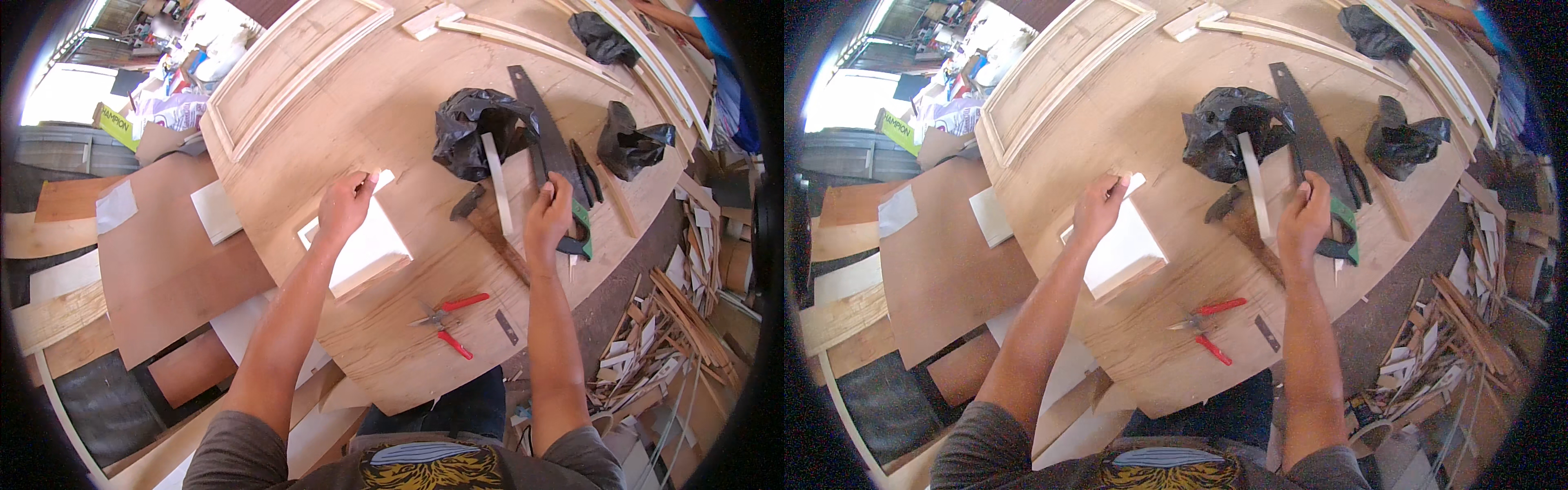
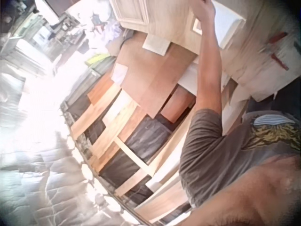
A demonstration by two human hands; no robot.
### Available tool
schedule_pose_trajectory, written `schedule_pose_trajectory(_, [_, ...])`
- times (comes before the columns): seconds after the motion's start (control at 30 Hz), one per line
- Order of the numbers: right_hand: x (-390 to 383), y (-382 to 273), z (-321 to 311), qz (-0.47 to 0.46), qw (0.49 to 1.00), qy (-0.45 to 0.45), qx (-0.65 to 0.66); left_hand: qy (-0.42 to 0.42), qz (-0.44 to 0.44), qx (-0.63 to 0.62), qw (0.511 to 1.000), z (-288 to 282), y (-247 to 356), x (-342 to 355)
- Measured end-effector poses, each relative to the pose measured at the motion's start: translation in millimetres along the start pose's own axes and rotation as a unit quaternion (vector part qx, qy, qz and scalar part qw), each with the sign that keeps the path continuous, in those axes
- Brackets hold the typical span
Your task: The person constructs a small wooden frame by measuring and cutting wood strips with a saw, using pliers to handle small pieces, and checking the fit against a white rectangular base before searching for more materials in a scrap pile.
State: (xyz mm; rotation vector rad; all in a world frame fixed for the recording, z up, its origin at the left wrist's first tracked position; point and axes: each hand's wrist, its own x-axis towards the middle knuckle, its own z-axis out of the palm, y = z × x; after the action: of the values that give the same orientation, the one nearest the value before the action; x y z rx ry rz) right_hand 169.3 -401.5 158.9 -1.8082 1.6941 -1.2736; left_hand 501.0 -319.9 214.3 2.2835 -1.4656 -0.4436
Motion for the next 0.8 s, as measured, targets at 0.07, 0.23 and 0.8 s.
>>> schedule_pose_trajectory(0.07, [7,0,-2,0.116,0.993,-0.015,0.012,-0.054,-0.020,-0.030,0.998,6,23,-3])
schedule_pose_trajectory(0.23, [8,23,2,0.011,0.998,-0.050,0.041,-0.111,-0.022,-0.038,0.993,22,74,-15])
schedule_pose_trajectory(0.8, [-23,48,-105,-0.128,0.953,-0.188,-0.199,-0.194,0.052,-0.096,0.975,44,127,-48])
